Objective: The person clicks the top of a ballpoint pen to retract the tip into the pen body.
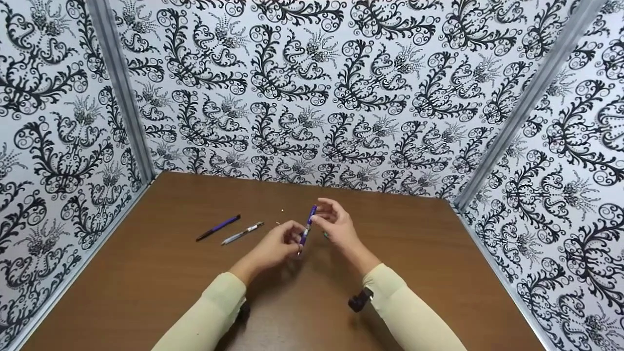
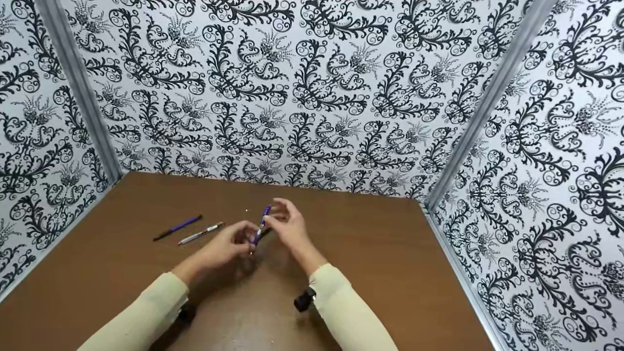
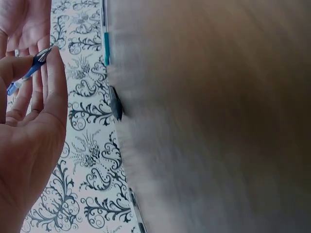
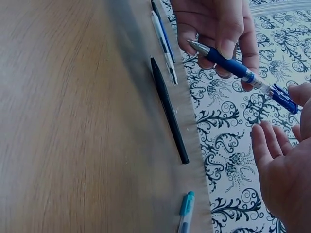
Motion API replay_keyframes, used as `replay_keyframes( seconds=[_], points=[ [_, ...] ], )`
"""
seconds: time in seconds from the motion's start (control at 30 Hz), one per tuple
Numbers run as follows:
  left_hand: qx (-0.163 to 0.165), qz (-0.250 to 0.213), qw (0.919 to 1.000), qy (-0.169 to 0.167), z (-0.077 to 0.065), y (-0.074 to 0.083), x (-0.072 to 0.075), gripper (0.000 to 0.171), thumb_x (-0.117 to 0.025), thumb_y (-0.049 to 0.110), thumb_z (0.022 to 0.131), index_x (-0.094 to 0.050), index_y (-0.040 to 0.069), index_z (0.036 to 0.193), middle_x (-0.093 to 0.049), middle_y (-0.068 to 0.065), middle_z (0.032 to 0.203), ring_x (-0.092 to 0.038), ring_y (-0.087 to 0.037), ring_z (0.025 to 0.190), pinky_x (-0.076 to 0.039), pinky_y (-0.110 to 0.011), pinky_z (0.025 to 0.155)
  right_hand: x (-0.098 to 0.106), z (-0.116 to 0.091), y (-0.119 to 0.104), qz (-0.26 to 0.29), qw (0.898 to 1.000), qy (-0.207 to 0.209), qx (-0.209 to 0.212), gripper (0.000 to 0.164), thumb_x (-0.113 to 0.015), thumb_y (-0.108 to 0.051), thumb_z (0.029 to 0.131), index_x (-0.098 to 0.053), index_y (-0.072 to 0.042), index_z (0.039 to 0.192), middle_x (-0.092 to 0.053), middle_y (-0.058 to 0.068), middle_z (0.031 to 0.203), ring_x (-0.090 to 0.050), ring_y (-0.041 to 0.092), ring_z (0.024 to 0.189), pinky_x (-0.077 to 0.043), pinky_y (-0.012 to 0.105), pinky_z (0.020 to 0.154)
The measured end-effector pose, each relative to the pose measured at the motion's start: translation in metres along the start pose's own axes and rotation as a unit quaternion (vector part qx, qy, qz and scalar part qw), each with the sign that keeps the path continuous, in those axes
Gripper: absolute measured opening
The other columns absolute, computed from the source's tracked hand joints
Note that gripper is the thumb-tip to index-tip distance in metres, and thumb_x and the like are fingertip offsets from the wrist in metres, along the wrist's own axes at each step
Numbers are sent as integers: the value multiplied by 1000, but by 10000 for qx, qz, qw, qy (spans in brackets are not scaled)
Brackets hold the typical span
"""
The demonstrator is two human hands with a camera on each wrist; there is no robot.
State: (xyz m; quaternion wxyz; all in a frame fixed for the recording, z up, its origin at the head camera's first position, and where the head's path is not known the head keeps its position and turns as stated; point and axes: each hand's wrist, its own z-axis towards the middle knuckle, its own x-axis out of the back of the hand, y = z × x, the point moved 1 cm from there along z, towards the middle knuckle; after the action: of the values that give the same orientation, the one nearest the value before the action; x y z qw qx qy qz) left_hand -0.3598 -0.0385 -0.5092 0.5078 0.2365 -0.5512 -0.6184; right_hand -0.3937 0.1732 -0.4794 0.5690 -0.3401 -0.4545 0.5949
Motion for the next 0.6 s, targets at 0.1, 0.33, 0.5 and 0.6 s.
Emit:
replay_keyframes(
  seconds=[0.1, 0.33, 0.5, 0.6],
  points=[
    [-55, -87, 9999, 28, 2, 2, -4, 37, -64, -13, 93, -63, -5, 129, -70, -18, 109, -65, -22, 96, -55, -26, 75, 1, 0, -2, 182, 9998, -37, 60, 50, -75, 10, 98, -58, 9, 145, -70, 26, 125, -73, 29, 108, -62, 31, 95],
    [15, -318, 9994, 132, 7, 7, -10, 37, -65, -12, 93, -62, -5, 130, -70, -15, 108, -66, -19, 97, -56, -27, 78, 2, -1, -11, 238, 9996, -116, 90, 53, -75, 11, 97, -57, 8, 147, -71, 25, 126, -72, 25, 109, -61, 33, 98],
    [54, -396, 9992, 89, 8, 10, -15, 35, -67, -10, 96, -62, -6, 130, -68, -11, 106, -65, -17, 95, -56, -27, 77, 2, -2, -17, 254, 9995, -111, 182, 56, -75, 14, 95, -57, 10, 148, -69, 23, 123, -71, 24, 107, -60, 31, 97],
    [79, -484, 9988, 90, 9, 11, -17, 36, -67, -10, 96, -62, -5, 130, -68, -9, 105, -64, -17, 94, -56, -26, 76, 2, -2, -20, 367, 9990, -125, 224, 57, -74, 15, 94, -56, 11, 148, -68, 26, 124, -70, 26, 108, -60, 30, 98]
  ],
)
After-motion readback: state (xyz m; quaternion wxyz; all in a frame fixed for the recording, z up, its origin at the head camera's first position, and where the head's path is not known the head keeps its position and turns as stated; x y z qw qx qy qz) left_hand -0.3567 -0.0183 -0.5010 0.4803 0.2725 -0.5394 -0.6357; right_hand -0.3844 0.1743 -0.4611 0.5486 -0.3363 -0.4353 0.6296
